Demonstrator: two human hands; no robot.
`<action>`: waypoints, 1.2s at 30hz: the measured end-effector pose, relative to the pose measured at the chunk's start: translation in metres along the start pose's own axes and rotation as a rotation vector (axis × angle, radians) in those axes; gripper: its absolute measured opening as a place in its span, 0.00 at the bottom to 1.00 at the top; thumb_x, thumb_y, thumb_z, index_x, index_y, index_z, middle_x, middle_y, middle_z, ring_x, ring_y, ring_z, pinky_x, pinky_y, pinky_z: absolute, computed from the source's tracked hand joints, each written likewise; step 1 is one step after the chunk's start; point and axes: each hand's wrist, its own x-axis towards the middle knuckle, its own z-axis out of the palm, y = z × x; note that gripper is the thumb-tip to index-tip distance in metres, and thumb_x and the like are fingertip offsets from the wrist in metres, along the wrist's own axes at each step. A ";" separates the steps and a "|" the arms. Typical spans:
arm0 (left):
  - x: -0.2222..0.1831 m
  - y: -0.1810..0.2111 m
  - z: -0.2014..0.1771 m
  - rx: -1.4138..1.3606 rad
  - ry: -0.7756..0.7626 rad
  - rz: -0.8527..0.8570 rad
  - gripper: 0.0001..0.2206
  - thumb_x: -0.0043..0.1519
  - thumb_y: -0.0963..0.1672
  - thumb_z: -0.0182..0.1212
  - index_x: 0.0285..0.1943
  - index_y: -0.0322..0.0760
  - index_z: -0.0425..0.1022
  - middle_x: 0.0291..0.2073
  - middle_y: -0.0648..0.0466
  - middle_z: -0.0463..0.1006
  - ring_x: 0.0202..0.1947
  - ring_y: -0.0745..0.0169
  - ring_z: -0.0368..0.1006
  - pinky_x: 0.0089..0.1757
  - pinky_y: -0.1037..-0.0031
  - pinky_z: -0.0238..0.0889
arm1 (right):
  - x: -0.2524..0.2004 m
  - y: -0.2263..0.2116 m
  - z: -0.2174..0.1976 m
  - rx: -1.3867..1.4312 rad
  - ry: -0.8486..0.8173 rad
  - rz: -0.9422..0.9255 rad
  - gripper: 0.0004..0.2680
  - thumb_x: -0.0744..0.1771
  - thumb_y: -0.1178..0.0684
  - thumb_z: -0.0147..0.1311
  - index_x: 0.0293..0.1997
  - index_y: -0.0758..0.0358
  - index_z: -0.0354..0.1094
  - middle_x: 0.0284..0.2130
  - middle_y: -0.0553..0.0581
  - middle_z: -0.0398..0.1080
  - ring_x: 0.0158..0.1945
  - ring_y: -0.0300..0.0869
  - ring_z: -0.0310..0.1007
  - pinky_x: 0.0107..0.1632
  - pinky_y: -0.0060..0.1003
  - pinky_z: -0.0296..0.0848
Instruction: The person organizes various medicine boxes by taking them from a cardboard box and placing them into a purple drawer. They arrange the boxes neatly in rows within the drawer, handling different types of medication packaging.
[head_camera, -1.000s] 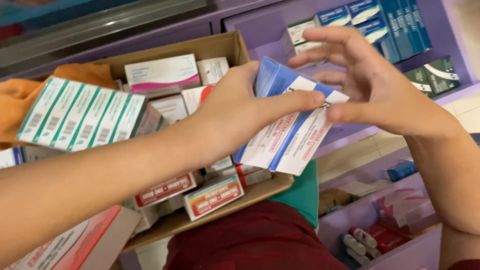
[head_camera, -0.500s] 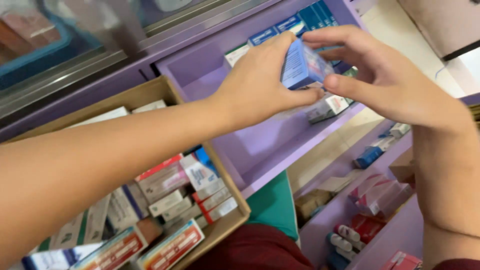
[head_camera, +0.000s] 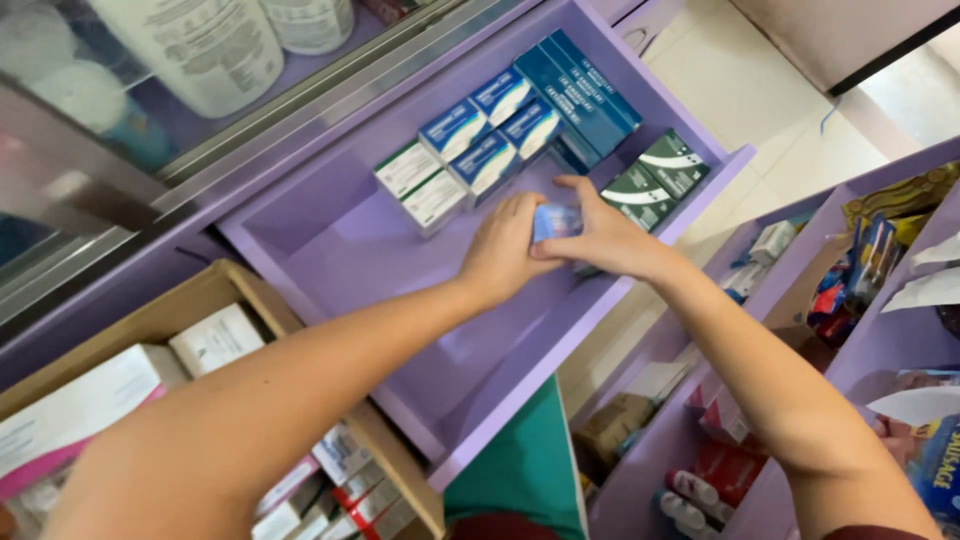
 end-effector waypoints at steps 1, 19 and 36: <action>0.003 -0.009 0.010 -0.010 -0.014 -0.010 0.30 0.47 0.46 0.78 0.56 0.33 0.66 0.49 0.41 0.75 0.54 0.37 0.70 0.52 0.54 0.64 | 0.005 0.006 0.001 0.035 0.019 0.045 0.42 0.56 0.39 0.68 0.73 0.68 0.46 0.50 0.68 0.70 0.52 0.49 0.74 0.54 0.37 0.72; 0.064 -0.173 0.211 -0.377 0.159 -0.668 0.19 0.57 0.48 0.62 0.49 0.27 0.82 0.44 0.36 0.83 0.49 0.41 0.81 0.46 0.55 0.70 | 0.134 0.091 0.021 -0.394 0.546 -0.048 0.45 0.52 0.52 0.75 0.75 0.62 0.44 0.58 0.76 0.59 0.56 0.70 0.59 0.60 0.57 0.63; 0.059 -0.215 0.234 -0.329 0.360 -0.782 0.13 0.58 0.45 0.64 0.47 0.28 0.78 0.40 0.39 0.83 0.43 0.45 0.81 0.45 0.61 0.71 | 0.127 0.098 0.015 -0.394 0.497 0.196 0.39 0.52 0.45 0.77 0.61 0.71 0.51 0.49 0.76 0.67 0.48 0.67 0.74 0.46 0.52 0.77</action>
